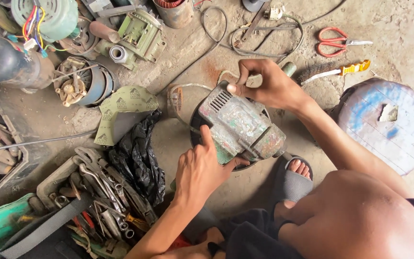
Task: Cleaning the exterior of a metal motor housing using a piece of sandpaper to remove debris and corrosion.
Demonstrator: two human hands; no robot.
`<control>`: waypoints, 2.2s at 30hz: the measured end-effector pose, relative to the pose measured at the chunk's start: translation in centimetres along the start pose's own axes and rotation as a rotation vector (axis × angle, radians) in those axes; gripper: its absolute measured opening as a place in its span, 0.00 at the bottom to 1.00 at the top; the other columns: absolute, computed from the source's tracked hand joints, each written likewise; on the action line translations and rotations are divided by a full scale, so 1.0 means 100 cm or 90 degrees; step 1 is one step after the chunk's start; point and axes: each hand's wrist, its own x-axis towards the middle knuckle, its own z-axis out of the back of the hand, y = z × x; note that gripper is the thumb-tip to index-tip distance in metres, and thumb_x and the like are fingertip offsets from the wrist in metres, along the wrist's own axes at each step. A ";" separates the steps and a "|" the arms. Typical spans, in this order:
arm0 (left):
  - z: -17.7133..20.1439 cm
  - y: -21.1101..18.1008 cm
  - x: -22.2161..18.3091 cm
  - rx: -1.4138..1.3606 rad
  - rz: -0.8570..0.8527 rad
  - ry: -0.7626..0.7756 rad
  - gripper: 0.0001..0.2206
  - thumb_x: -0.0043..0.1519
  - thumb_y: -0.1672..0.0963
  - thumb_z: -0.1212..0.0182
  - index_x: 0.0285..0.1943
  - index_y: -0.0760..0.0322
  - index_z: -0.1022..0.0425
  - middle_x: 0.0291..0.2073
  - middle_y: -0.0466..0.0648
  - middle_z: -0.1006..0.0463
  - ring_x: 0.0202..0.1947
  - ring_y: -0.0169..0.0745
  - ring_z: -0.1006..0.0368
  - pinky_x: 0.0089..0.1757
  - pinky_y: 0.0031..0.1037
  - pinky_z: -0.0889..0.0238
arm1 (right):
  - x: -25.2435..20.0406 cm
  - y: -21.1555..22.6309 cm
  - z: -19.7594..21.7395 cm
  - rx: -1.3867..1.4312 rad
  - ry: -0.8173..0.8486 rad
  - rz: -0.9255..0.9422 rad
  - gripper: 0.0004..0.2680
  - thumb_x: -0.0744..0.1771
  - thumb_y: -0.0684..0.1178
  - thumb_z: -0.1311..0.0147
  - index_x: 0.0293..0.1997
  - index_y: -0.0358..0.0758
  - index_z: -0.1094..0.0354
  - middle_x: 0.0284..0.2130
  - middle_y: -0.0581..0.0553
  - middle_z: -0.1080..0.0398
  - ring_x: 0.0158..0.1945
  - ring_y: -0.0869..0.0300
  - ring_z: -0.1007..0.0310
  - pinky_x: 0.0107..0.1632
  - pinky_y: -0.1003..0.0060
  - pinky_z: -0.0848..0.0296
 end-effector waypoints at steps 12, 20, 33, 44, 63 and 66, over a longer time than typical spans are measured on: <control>-0.010 -0.001 0.001 -0.012 -0.002 -0.018 0.60 0.55 0.26 0.35 0.78 0.73 0.41 0.28 0.60 0.13 0.37 0.69 0.09 0.41 0.50 0.18 | -0.009 -0.001 0.006 -0.006 0.027 -0.007 0.10 0.69 0.49 0.24 0.40 0.36 0.24 0.29 0.42 0.24 0.40 0.57 0.25 0.49 0.56 0.26; -0.012 -0.001 0.000 -0.029 -0.008 -0.025 0.58 0.55 0.26 0.34 0.76 0.72 0.39 0.28 0.60 0.13 0.37 0.68 0.09 0.41 0.49 0.18 | 0.003 -0.008 -0.005 -0.021 -0.007 -0.019 0.10 0.70 0.49 0.25 0.43 0.37 0.25 0.31 0.42 0.24 0.41 0.60 0.26 0.50 0.56 0.25; -0.008 0.001 0.002 -0.017 0.005 -0.007 0.58 0.55 0.26 0.33 0.79 0.69 0.41 0.29 0.59 0.12 0.38 0.68 0.09 0.41 0.48 0.18 | 0.003 -0.035 0.018 0.360 -0.076 -0.007 0.13 0.74 0.54 0.30 0.45 0.36 0.29 0.34 0.46 0.28 0.37 0.61 0.24 0.48 0.62 0.16; -0.017 0.010 0.006 0.018 -0.057 -0.058 0.57 0.62 0.30 0.24 0.73 0.84 0.41 0.17 0.55 0.16 0.11 0.48 0.21 0.19 0.35 0.28 | -0.026 0.017 0.037 0.812 0.111 0.121 0.15 0.72 0.52 0.23 0.45 0.41 0.33 0.36 0.49 0.30 0.31 0.66 0.28 0.41 0.65 0.17; -0.007 -0.001 0.001 -0.030 0.010 0.000 0.57 0.56 0.27 0.31 0.79 0.69 0.40 0.30 0.60 0.13 0.37 0.67 0.09 0.40 0.47 0.19 | -0.023 0.009 0.012 0.167 0.006 -0.067 0.11 0.68 0.43 0.25 0.48 0.24 0.20 0.34 0.35 0.22 0.35 0.54 0.17 0.44 0.58 0.15; -0.009 -0.001 0.000 -0.031 0.006 0.002 0.57 0.56 0.26 0.32 0.78 0.68 0.40 0.30 0.60 0.13 0.37 0.66 0.09 0.40 0.46 0.18 | -0.014 -0.003 -0.012 0.163 -0.034 -0.085 0.10 0.68 0.43 0.23 0.46 0.26 0.20 0.32 0.38 0.24 0.36 0.56 0.21 0.39 0.66 0.23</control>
